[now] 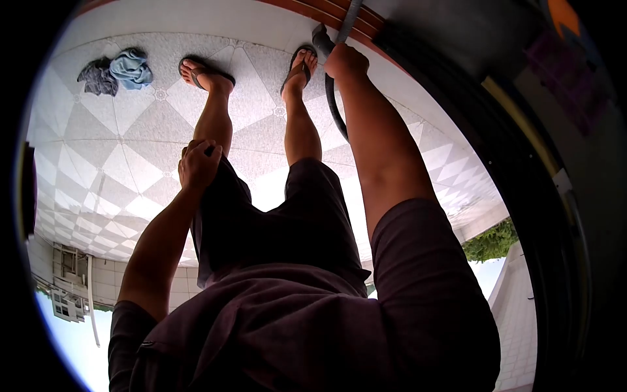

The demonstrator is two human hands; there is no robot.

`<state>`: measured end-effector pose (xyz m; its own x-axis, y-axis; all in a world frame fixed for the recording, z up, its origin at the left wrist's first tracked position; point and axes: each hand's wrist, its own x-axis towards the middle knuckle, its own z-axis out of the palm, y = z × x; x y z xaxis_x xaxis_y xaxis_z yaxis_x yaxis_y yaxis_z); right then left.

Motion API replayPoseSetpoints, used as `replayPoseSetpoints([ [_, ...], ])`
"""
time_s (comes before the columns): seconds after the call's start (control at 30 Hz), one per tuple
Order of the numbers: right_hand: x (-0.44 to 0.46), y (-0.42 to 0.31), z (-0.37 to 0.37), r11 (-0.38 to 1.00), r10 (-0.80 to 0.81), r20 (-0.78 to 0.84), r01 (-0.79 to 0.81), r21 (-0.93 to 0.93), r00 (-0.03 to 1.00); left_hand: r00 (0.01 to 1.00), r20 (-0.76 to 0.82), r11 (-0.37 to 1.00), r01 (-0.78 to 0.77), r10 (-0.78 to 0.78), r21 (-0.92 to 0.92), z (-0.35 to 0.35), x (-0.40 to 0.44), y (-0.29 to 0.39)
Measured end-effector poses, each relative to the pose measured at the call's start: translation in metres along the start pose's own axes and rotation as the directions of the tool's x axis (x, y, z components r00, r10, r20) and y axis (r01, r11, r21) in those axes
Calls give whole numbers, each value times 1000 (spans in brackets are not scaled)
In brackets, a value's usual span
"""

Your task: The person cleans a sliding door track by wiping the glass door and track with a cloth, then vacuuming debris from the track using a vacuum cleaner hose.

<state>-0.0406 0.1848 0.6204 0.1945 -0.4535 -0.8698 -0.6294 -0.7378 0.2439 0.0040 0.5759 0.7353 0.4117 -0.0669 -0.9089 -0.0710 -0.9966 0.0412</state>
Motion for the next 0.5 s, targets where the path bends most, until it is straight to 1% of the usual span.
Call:
replayPoseSetpoints([
  [0.1, 1, 11, 12, 1000, 5, -19, -5, 14, 1000, 1000, -11, 1000, -4, 4, 7, 1, 0, 1],
  [0.2, 3, 29, 27, 997, 67, 3, -67, 49, 998, 1000, -13, 1000, -7, 7, 2, 3, -3, 2],
  [0.3, -5, 44, 34, 996, 89, 6, -89, 25, 996, 1000, -22, 1000, -14, 14, 3, 6, -2, 0],
  [0.43, -8, 67, 43, 997, 75, 30, -74, -13, 997, 999, -35, 1000, -10, 9, -5, 15, -2, -1],
  [0.5, -9, 77, 40, 994, 88, 20, -87, -62, 996, 999, -35, 1000, -11, 11, 1, 18, -2, -1],
])
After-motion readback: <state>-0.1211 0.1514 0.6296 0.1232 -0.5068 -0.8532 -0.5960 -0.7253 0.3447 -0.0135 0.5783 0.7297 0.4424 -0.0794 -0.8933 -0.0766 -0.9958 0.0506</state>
